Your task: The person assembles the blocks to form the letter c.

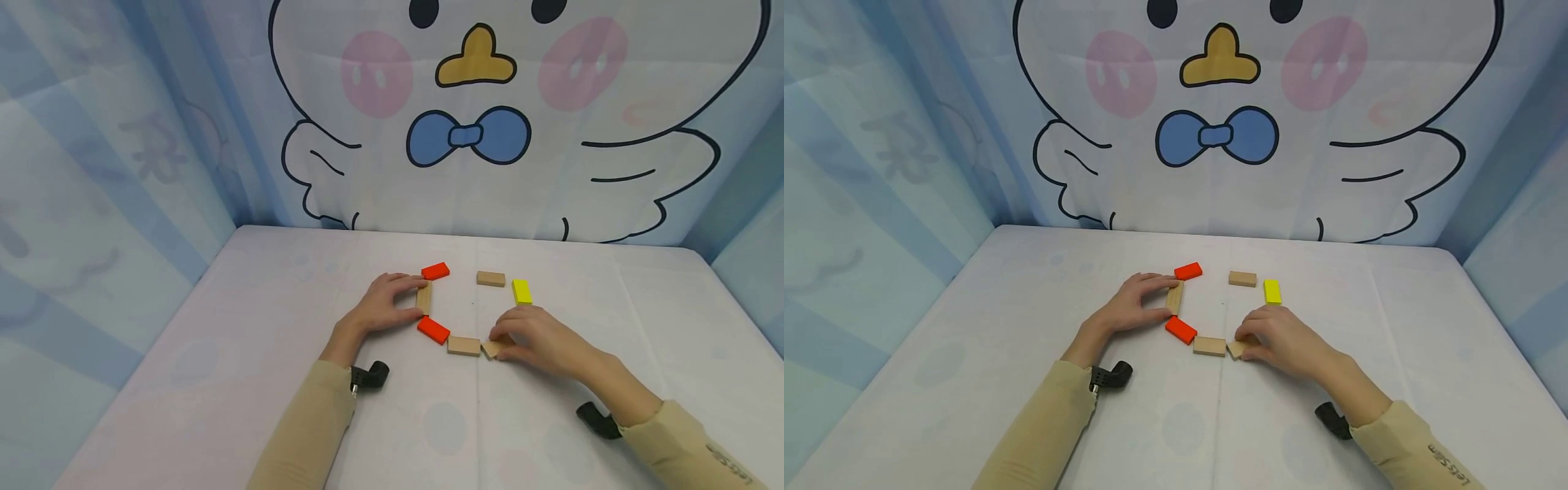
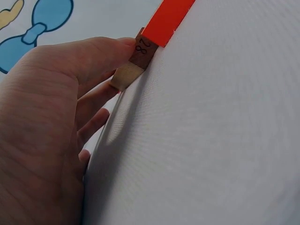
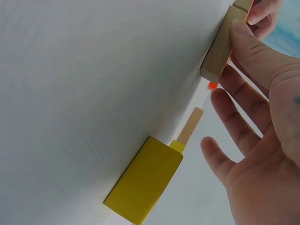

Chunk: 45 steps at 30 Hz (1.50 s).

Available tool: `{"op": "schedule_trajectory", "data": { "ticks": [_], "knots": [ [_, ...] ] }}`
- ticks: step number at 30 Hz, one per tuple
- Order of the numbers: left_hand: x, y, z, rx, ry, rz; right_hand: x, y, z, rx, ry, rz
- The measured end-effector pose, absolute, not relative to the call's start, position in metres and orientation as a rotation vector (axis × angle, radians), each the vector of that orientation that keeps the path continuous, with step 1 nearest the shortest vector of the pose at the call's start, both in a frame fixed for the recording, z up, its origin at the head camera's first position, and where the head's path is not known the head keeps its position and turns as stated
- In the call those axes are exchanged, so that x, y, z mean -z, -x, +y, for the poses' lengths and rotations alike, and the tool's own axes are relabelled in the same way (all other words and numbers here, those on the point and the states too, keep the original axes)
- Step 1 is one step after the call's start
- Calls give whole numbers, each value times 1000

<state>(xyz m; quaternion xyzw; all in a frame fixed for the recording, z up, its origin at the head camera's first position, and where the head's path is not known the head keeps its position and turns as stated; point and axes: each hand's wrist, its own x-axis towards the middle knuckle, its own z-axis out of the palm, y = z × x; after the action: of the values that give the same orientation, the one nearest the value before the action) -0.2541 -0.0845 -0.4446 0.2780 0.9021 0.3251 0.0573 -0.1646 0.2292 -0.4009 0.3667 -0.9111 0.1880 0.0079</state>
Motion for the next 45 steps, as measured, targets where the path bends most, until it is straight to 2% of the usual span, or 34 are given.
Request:
{"op": "schedule_trajectory", "data": {
  "ticks": [18,37,45],
  "knots": [
    [445,254,-85,-997,-821,2727,402,166,231,-627,-1164,-2815],
    [444,254,-86,-989,-855,2736,385,158,262,-625,-807,-2942],
    [445,254,-85,-988,-855,2740,388,151,282,-611,-747,-2972]
  ]
}}
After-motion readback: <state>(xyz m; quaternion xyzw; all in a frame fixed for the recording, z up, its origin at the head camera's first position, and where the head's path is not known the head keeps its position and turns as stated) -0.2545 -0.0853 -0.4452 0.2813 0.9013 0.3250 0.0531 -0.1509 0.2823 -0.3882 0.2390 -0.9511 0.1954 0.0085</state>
